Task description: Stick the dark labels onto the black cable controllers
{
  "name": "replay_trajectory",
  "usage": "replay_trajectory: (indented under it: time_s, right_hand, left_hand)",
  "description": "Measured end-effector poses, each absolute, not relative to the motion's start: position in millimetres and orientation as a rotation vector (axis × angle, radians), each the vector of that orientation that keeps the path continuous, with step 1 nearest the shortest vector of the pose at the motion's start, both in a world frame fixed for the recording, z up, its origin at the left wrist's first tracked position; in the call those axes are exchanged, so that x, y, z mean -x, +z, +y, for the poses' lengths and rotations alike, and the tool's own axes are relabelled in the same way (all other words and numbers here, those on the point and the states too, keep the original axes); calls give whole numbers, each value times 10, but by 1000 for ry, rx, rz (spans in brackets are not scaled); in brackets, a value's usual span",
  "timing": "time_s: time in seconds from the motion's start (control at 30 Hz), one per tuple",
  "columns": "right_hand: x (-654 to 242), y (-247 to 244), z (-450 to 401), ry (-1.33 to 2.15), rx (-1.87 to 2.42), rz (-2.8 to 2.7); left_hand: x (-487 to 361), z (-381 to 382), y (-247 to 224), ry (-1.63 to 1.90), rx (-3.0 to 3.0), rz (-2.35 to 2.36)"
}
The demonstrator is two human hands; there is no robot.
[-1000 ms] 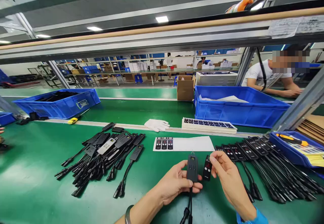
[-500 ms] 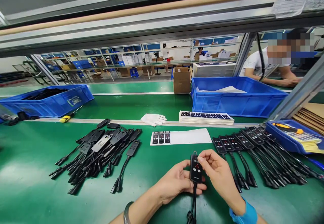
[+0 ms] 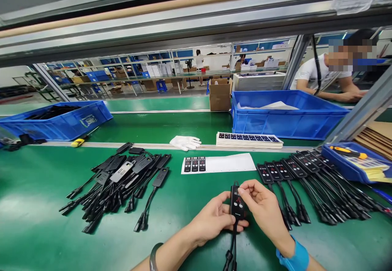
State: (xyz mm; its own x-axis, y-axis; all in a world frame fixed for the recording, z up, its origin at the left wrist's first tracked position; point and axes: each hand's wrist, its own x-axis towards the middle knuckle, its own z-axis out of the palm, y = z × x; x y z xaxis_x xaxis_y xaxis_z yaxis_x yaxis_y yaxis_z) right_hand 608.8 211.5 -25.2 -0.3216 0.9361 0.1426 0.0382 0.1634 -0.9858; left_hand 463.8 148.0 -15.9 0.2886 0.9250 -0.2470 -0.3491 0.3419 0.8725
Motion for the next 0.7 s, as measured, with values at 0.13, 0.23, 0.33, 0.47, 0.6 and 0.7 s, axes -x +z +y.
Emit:
replay_trajectory:
  time_s: [0.13,0.23,0.33,0.47,0.6,0.7]
  right_hand:
    - [-6088,-264,2115,1286,981,-1565]
    - [-6089,-260,2118,1280,989,-1568]
    - [-6090,-262,2122,1283,1000,-1569]
    - [-6086,-275,2114,1286,1008,-1565]
    - [-6084,-287,2122,1236,1038,-1587]
    - [-6097,-311,2175,1136,1098,-1635]
  left_hand:
    - [-4644,1480,-154,988,-812,889]
    - [-4647,1481,-157,988,-818,891]
    - [-4652,1482,-155,989,-823,893]
    - [-4665,1476,-132,982,-827,900]
    - [-4673,1470,-121,979,-821,891]
    - [-4673,1471,-132,994,-788,906]
